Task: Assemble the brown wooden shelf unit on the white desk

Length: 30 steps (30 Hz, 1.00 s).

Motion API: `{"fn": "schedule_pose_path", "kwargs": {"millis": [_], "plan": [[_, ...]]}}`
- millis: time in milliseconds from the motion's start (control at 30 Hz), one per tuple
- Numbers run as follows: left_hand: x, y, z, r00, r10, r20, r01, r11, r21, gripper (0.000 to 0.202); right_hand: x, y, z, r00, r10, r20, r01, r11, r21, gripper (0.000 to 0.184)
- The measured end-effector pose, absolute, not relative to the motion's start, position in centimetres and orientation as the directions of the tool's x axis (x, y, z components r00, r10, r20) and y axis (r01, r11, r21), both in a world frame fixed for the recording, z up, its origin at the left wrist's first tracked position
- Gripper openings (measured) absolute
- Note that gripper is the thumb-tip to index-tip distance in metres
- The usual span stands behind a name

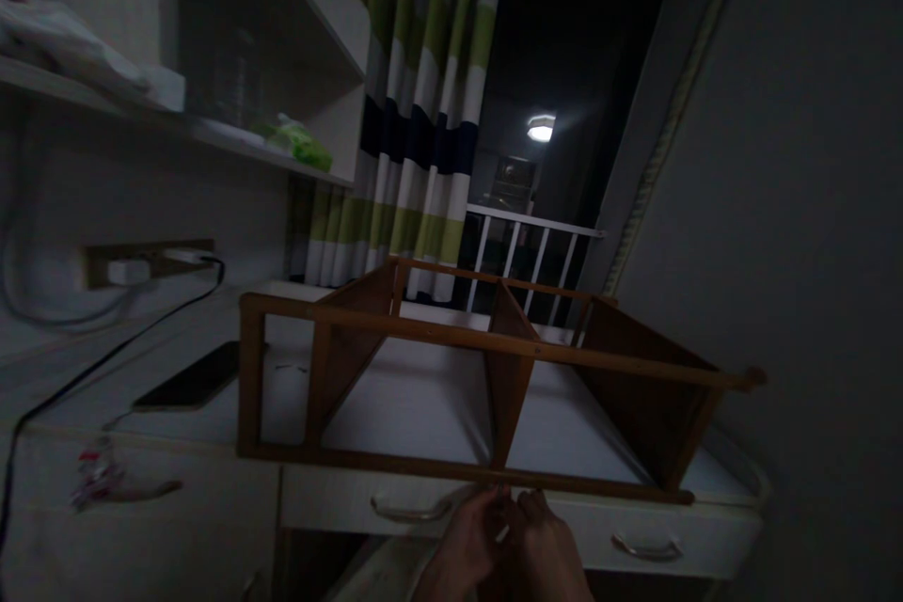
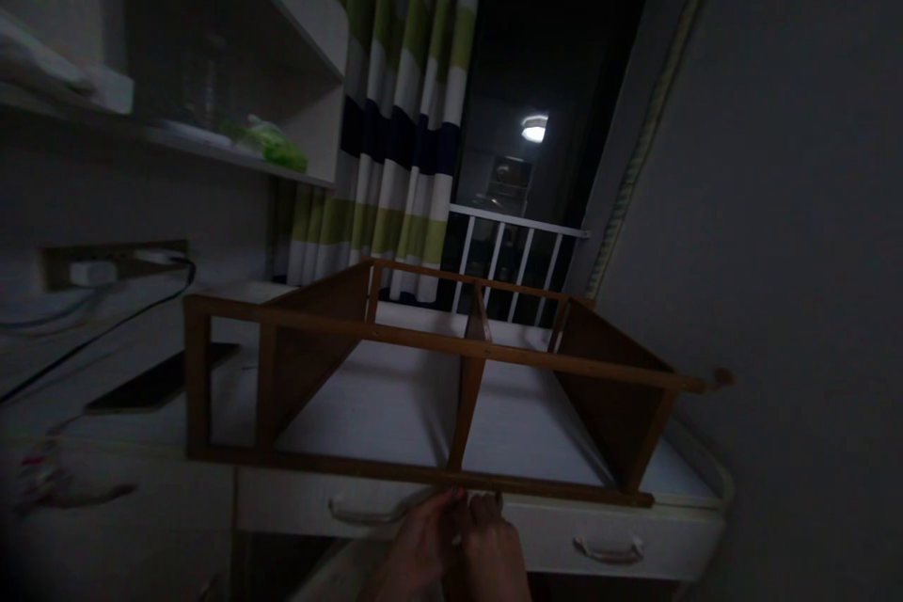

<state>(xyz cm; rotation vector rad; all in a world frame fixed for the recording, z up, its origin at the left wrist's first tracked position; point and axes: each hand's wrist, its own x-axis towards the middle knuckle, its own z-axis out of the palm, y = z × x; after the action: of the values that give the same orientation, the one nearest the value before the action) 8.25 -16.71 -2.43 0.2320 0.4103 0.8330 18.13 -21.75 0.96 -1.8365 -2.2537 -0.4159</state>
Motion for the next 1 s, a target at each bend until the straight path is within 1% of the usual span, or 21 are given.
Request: {"fn": "schedule_pose_path", "kwargs": {"millis": [67, 200, 333, 467, 600, 767, 900, 1000], "plan": [[8.3, -16.7, -2.3, 0.609, 0.747, -0.266, -0.667, 0.664, 0.338, 0.008, 18.4, -21.6, 1.4, -0.251, 0.904, 0.347, 0.967, 0.217, 0.135, 0.043], [8.5, -16.6, -2.6, 0.602, 0.754, -0.262, -0.682, 0.656, 0.323, 0.01, 18.9, -21.4, 2.1, -0.321, 0.868, 0.378, 0.946, 0.277, 0.168, 0.039], [8.6, -16.4, -2.8, 0.595, 0.756, -0.274, -0.677, 0.655, 0.336, 0.005, 19.6, -21.3, 2.5, -0.383, 0.848, 0.367, 0.921, 0.318, 0.227, 0.038], [8.3, -16.5, -2.8, 0.591, 0.747, -0.304, -0.667, 0.665, 0.336, 0.004, 20.4, -20.8, 2.8, -0.438, 0.828, 0.35, 0.896, 0.369, 0.248, 0.039], [8.2, -16.6, -2.8, 0.592, 0.747, -0.303, -0.665, 0.665, 0.34, 0.006, 20.7, -20.6, 3.3, -0.485, 0.809, 0.332, 0.867, 0.393, 0.308, 0.032], [8.2, -16.5, -2.8, 0.596, 0.744, -0.302, -0.662, 0.668, 0.34, 0.006, 20.4, -20.6, 4.5, -0.51, 0.81, 0.288, 0.84, 0.398, 0.368, 0.027], [8.2, -16.4, -3.0, 0.601, 0.74, -0.302, -0.661, 0.672, 0.333, 0.006, 20.6, -20.5, 4.3, -0.492, 0.829, 0.267, 0.849, 0.389, 0.357, 0.023], [8.2, -16.4, -2.8, 0.616, 0.736, -0.28, -0.659, 0.677, 0.328, 0.006, 20.8, -20.5, 3.5, -0.439, 0.844, 0.309, 0.891, 0.364, 0.272, 0.021]]}}
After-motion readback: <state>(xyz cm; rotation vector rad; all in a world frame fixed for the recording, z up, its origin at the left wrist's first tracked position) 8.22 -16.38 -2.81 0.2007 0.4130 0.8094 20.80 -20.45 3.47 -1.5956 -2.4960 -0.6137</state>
